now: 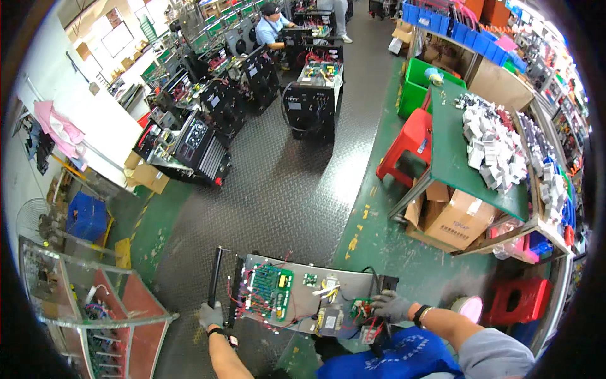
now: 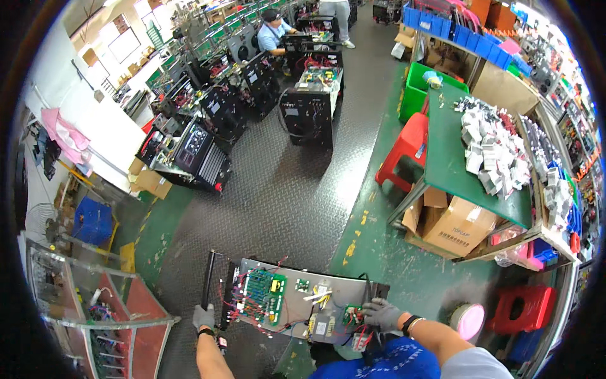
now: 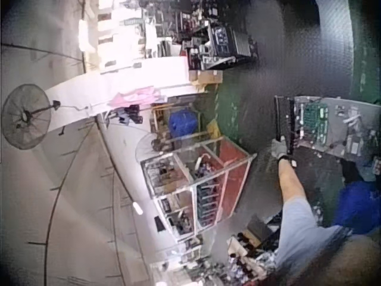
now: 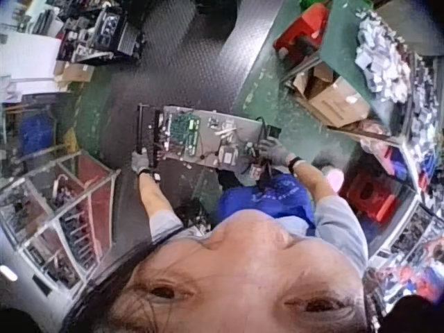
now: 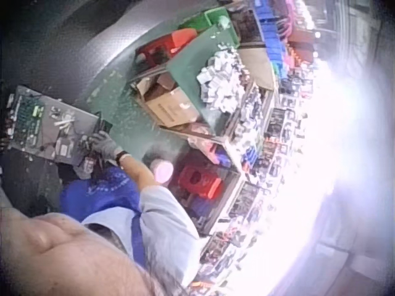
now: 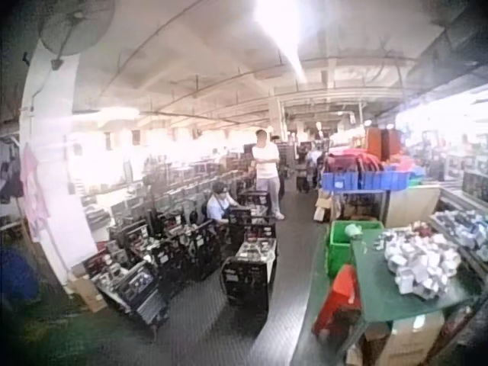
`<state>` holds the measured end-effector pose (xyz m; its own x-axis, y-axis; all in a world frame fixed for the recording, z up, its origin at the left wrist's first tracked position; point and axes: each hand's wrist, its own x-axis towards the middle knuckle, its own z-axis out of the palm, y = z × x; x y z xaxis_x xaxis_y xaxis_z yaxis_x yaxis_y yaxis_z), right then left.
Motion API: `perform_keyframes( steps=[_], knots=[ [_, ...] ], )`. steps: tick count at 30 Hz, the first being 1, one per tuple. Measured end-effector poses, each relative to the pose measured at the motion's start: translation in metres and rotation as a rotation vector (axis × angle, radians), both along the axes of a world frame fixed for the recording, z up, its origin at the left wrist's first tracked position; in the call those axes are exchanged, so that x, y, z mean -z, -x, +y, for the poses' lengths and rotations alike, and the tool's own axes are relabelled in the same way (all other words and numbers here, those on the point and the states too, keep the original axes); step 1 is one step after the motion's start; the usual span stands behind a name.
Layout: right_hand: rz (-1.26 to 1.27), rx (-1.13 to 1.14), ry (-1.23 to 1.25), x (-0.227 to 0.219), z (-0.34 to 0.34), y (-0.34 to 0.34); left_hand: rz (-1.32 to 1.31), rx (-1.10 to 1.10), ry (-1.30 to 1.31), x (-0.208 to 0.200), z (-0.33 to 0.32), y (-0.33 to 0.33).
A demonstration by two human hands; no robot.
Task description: Connecting wires and assembling components on a circuit board within a large power unit housing.
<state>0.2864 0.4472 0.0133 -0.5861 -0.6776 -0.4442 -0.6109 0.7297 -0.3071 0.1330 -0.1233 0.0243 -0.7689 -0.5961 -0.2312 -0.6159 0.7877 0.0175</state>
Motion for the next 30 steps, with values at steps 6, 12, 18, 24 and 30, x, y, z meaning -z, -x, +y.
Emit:
perform_keyframes(
  steps=[6, 12, 18, 24, 30],
  knots=[
    [0.083, -0.113, 0.055, -0.002, 0.045, -0.004, -0.038, -0.131, -0.115, 0.009, 0.016, -0.082],
    [0.098, -0.200, -0.010, 0.004, 0.078, -0.009, -0.060, -0.149, -0.253, -0.006, 0.041, -0.156],
    [0.056, -0.240, -0.032, 0.000, 0.102, -0.006, -0.135, -0.253, -0.266, -0.010, 0.072, -0.192],
    [0.016, -0.355, -0.025, -0.006, 0.123, 0.002, -0.134, -0.367, -0.291, -0.013, 0.105, -0.221],
    [-0.016, -0.433, 0.045, -0.011, 0.135, 0.014, -0.035, -0.435, -0.097, 0.031, 0.099, -0.285]
  ],
)
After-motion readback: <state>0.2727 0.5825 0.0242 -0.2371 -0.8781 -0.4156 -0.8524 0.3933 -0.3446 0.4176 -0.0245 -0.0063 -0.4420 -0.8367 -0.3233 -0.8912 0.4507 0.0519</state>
